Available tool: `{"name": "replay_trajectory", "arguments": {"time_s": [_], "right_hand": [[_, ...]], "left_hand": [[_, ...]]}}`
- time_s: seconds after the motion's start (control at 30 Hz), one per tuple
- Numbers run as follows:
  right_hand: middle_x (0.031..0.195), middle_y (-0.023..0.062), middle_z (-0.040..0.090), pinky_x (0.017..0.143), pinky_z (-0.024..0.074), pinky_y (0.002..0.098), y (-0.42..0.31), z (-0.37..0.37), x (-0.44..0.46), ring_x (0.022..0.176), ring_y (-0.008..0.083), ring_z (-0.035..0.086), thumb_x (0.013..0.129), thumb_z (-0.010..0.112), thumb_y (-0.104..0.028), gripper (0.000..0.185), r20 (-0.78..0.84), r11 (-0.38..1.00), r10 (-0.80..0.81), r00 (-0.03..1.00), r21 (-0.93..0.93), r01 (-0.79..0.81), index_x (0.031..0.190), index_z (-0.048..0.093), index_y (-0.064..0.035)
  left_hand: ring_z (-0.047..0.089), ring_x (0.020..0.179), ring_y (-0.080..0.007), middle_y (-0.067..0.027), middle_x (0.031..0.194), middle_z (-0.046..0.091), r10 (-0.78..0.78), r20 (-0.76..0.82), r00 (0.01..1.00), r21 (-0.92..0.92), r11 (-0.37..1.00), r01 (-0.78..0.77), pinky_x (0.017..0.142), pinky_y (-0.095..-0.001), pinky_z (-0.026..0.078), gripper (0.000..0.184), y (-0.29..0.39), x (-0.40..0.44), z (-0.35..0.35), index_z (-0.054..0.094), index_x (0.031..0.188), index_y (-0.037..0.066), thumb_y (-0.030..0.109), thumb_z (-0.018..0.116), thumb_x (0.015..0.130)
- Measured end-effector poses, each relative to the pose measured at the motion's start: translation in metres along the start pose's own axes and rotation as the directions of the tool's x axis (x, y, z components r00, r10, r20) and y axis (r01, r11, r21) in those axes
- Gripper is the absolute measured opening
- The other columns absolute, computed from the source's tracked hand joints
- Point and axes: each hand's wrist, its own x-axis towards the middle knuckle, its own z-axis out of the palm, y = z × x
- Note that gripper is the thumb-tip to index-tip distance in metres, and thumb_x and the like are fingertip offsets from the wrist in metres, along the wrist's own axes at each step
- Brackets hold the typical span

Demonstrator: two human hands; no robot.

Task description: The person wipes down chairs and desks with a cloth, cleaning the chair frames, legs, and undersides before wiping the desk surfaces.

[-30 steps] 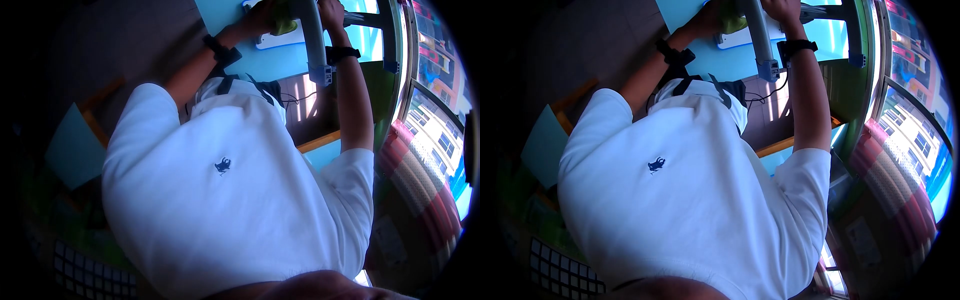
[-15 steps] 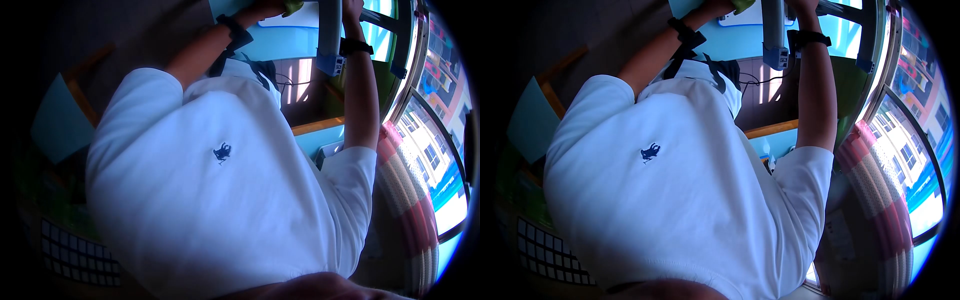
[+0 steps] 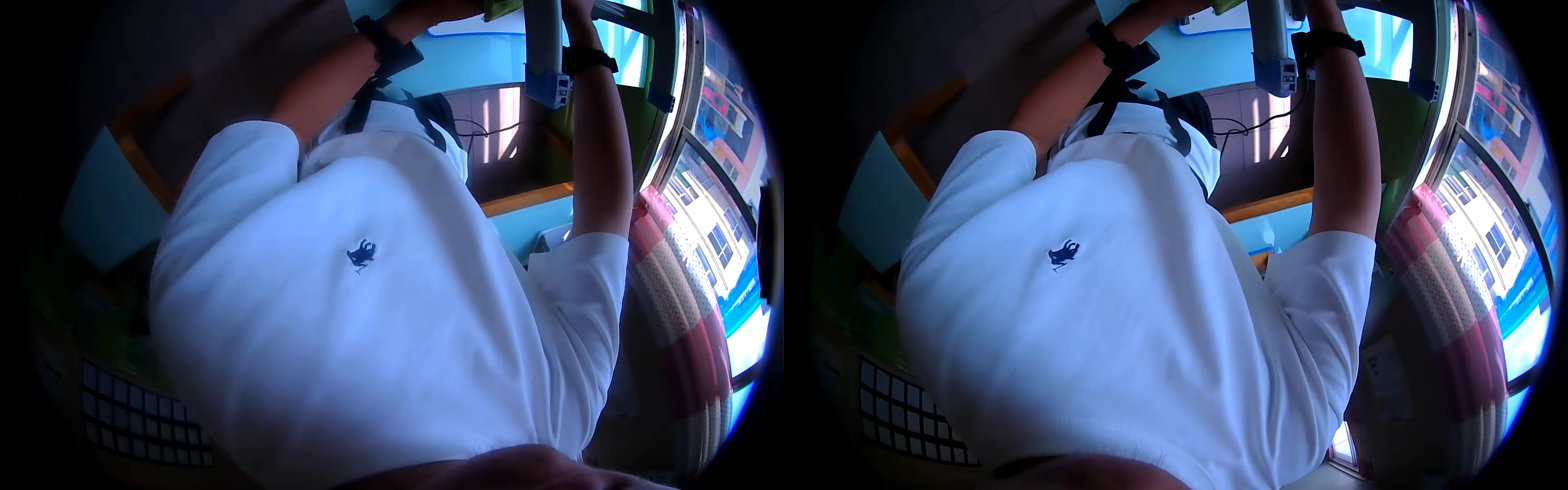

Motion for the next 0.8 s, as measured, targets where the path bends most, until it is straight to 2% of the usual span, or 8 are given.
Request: {"name": "replay_trajectory", "arguments": {"time_s": [0.03,0.2,0.27,0.43,0.53,0.67,0.7,0.8], "right_hand": [[0.076,0.0118,0.069,0.067,0.0516,0.0413,0.002,0.0,-0.001,0.07,0.0285,0.067,0.083,0.056,-0.031,0.027,0.0,1.0,-0.005,1.0,-0.002,0.005,0.089,0.071,-0.0094],[0.075,0.013,0.069,0.067,0.0513,0.0423,0.014,0.008,0.003,0.071,0.0306,0.067,0.082,0.057,-0.031,0.026,0.025,1.0,-0.024,0.999,-0.018,0.025,0.087,0.07,-0.0086],[0.074,0.0135,0.069,0.067,0.0511,0.0427,0.023,0.013,0.005,0.071,0.0314,0.067,0.081,0.058,-0.031,0.026,0.033,0.999,-0.021,0.999,-0.024,0.022,0.085,0.07,-0.0083],[0.075,0.0136,0.069,0.068,0.0514,0.0422,0.002,0.004,-0.002,0.072,0.0318,0.067,0.078,0.061,-0.028,0.024,0.068,0.997,-0.064,0.996,-0.036,0.066,0.086,0.07,-0.0072],[0.079,0.0135,0.07,0.073,0.0519,0.0408,-0.021,-0.01,-0.003,0.075,0.0308,0.067,0.082,0.059,-0.031,0.029,0.127,0.999,0.037,0.991,-0.038,-0.032,0.093,0.071,-0.0074],[0.082,0.0145,0.069,0.076,0.0516,0.0425,0.009,0.016,0.01,0.08,0.0331,0.067,0.084,0.056,-0.033,0.032,-0.016,0.996,-0.09,0.996,0.015,0.09,0.101,0.07,-0.009],[0.083,0.0151,0.069,0.076,0.0514,0.0432,0.014,0.021,0.012,0.081,0.0339,0.066,0.085,0.055,-0.033,0.033,-0.086,0.984,-0.135,0.987,-0.124,0.124,0.103,0.07,-0.0093],[0.086,0.0165,0.069,0.076,0.051,0.0448,0.021,0.023,0.015,0.084,0.035,0.065,0.086,0.053,-0.034,0.034,-0.145,0.981,-0.169,0.975,-0.122,0.152,0.104,0.069,-0.0095]], "left_hand": [[0.063,0.089,-0.0225,-0.0093,0.089,0.068,-0.065,-0.219,0.974,0.277,0.953,0.126,0.081,-0.0349,0.051,0.003,0.019,-0.004,0.012,0.065,0.088,0.001,0.002,0.063,0.085],[0.064,0.085,-0.0185,-0.0071,0.086,0.067,-0.148,-0.237,0.96,0.111,0.978,0.178,0.077,-0.0335,0.051,0.002,0.014,-0.012,-0.003,0.064,0.083,0.001,0.001,0.065,0.082],[0.063,0.08,-0.0186,-0.0061,0.081,0.066,-0.492,-0.384,0.781,0.614,0.496,0.614,0.071,-0.0334,0.05,0.004,0.002,-0.03,-0.022,0.061,0.078,0.001,0.002,0.065,0.078],[0.058,0.073,-0.0258,-0.0103,0.075,0.063,-0.123,-0.262,0.957,0.85,0.441,0.289,0.071,-0.0401,0.046,0.015,-0.006,-0.049,-0.025,0.059,0.075,0.004,0.014,0.07,0.073],[0.057,0.071,-0.0287,-0.0113,0.072,0.06,0.092,-0.201,0.975,0.979,-0.011,0.203,0.073,-0.0419,0.044,0.02,-0.002,-0.05,-0.015,0.058,0.075,0.007,0.024,0.066,0.077],[0.057,0.076,-0.0289,-0.0111,0.075,0.059,-0.244,-0.417,0.876,0.909,-0.1,0.405,0.072,-0.0419,0.045,0.021,0.024,-0.04,-0.003,0.059,0.086,0.005,0.024,0.065,0.079],[0.057,0.079,-0.027,-0.0103,0.077,0.059,-0.444,-0.502,0.742,0.671,0.34,0.658,0.072,-0.0407,0.046,0.02,0.046,-0.029,0.003,0.057,0.091,0.004,0.021,0.064,0.081],[0.058,0.09,-0.0194,-0.0066,0.083,0.058,-0.123,-0.502,0.856,0.864,-0.113,0.49,0.074,-0.035,0.051,0.017,-0.001,-0.047,0.023,0.051,0.1,0.002,0.008,0.06,0.087]]}}
